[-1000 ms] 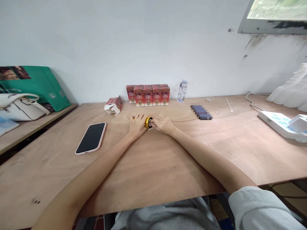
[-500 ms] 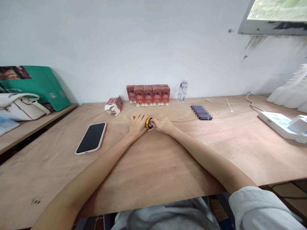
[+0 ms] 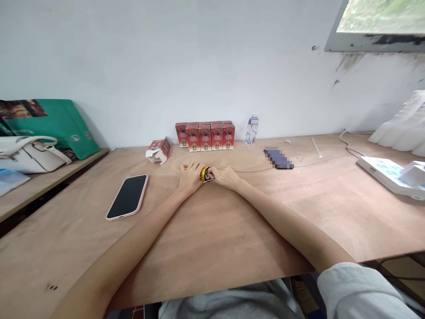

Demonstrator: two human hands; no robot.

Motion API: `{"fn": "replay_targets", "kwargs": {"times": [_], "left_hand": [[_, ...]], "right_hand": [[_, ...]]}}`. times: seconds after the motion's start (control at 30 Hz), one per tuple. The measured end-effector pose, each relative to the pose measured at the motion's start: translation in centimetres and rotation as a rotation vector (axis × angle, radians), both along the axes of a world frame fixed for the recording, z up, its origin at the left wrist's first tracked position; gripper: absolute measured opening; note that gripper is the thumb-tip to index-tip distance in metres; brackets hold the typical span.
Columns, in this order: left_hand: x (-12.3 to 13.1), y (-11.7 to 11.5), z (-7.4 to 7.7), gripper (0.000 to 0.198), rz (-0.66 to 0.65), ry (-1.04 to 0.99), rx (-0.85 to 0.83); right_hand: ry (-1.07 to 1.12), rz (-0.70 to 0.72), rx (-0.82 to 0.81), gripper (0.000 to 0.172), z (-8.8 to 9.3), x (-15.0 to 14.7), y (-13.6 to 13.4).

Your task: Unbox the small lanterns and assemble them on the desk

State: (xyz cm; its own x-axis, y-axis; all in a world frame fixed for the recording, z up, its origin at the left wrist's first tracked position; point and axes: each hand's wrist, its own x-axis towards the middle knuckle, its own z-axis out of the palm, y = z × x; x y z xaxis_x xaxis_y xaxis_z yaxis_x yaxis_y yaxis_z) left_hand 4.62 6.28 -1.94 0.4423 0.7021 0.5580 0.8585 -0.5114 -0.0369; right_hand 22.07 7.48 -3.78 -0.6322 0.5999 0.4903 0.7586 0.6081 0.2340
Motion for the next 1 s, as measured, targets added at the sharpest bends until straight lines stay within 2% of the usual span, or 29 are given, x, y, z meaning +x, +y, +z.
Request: {"fn": "replay_targets", "kwargs": {"times": [0.23,0.43,0.6,0.83,1.0], "left_hand": [[0.0,-0.2,0.3,0.021,0.021,-0.013,-0.034],[0.1,0.5,-0.1,0.02,-0.024,-0.042,-0.028],[0.2,0.9,-0.4,0.021,-0.037,-0.065,-0.049],[0.2,0.9,-0.7,0.02,-0.01,-0.102,-0.068],[-0.1,0.9,-0.6,0.021,-0.045,-0.106,-0.109]], "right_hand": [[0.122,0.064,0.092,0.031,-0.3,0.1,0.3],[0.179,0.228,0.3,0.031,-0.3,0.7,0.4],[0.152,0.242,0.418,0.032,-0.3,1.0,0.5],[0.163,0.259,0.307,0.027,0.0,0.7,0.4],[0.17,0.244,0.162,0.026,0.2,0.7,-0.1]]}}
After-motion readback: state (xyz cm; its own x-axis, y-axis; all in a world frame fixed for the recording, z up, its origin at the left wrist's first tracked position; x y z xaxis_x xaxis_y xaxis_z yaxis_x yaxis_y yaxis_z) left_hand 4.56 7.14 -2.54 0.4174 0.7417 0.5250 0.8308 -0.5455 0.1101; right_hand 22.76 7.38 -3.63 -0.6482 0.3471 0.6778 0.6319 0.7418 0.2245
